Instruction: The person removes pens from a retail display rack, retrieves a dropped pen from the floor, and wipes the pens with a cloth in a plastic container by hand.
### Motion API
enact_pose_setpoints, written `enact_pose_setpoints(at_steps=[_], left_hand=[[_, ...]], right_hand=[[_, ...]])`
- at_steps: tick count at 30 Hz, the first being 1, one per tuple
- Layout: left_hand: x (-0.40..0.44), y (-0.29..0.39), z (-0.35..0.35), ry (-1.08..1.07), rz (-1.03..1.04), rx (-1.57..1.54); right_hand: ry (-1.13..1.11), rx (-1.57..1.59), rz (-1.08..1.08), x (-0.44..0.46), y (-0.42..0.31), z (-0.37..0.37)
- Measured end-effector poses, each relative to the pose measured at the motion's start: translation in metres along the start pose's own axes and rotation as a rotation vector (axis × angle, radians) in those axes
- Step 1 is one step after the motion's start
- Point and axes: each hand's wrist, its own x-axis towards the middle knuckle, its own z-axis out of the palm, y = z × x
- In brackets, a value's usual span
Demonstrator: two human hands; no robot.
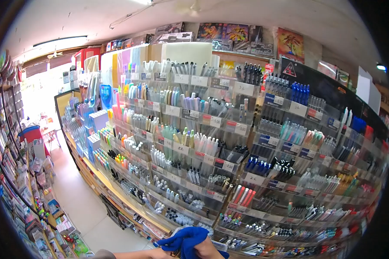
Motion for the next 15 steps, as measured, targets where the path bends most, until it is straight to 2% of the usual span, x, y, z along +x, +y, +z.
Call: enact_pose_setpoints(at_steps=[5, 9, 10, 13, 15], left_hand=[[0.009, 0.006, 0.009, 0.108, -0.054, -0.030], [0.017, 0.005, 0.017, 0.155, 0.447, 0.083], [0.014, 0.007, 0.012, 0.195, 0.368, 0.258], [0.018, 0.007, 0.023, 0.246, 0.497, 0.100], [0.011, 0.016, 0.020, 0.153, 0.390, 0.162]], right_hand=[[0.304, -0.382, -0.189, 0.010, 0.041, -0.028], [0.534, -0.748, -0.445, 0.008, 0.049, -0.030], [0.553, -0.809, -0.504, 0.006, 0.049, -0.029], [0.477, -0.950, -0.522, 0.004, 0.042, -0.033], [0.507, -0.740, -0.408, 0.002, 0.054, -0.049]])
